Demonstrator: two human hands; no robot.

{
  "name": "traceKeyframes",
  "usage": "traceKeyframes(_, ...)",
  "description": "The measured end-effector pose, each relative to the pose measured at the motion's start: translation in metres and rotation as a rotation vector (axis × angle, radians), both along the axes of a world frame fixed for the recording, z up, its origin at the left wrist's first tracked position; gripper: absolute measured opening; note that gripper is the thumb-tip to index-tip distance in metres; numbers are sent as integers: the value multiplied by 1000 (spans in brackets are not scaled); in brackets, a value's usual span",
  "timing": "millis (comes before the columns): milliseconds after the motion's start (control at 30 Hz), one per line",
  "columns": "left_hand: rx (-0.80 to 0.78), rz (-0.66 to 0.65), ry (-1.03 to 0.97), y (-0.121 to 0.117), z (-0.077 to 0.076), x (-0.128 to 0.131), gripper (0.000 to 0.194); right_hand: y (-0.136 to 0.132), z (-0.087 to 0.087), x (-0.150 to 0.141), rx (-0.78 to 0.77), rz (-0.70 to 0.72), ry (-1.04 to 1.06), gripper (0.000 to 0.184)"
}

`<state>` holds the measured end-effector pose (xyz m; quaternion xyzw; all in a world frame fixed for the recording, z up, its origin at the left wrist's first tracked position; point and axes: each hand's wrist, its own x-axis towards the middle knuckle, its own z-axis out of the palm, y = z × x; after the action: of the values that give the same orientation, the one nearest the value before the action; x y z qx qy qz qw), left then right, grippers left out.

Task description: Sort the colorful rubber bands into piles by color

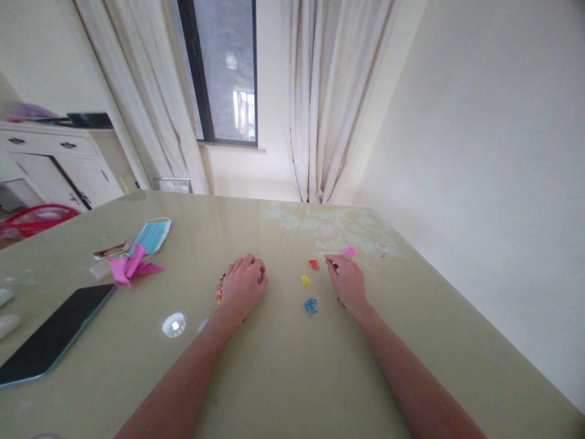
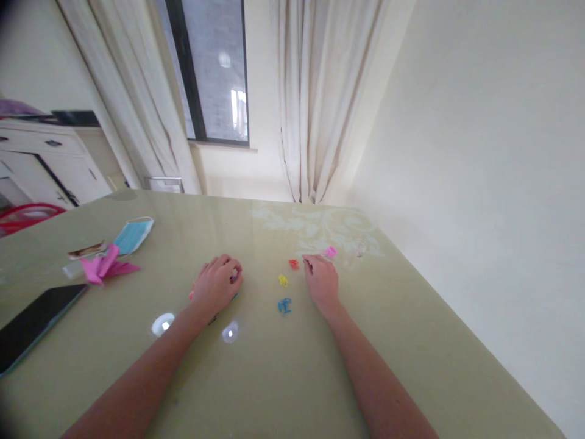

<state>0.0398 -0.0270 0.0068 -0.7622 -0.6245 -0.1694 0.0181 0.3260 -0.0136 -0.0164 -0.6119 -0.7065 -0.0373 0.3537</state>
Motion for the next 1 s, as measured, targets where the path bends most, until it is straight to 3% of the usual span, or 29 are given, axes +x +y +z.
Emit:
traceKeyframes(300,49,-15,-254,4,-1,-1,17,-31,13,-28,34,183,43,26)
traceKeyframes(400,-56,-82,-522,5,0,1,18,-41,15,-37,42,253,75,22)
traceKeyframes(500,-226,-246,-883,2,4,9,21,-48,19,-46,65,336,133,20)
traceKeyframes(600,-396,-379,-1090,-5,8,20,29,-54,22,-53,80,410,185,21)
traceKeyframes(800,-548,-478,-1130,-17,9,30,35,-56,22,-54,51,469,209,22)
traceKeyframes(1000,-497,-460,-1061,-14,6,27,35,-54,28,-55,-22,473,376,16)
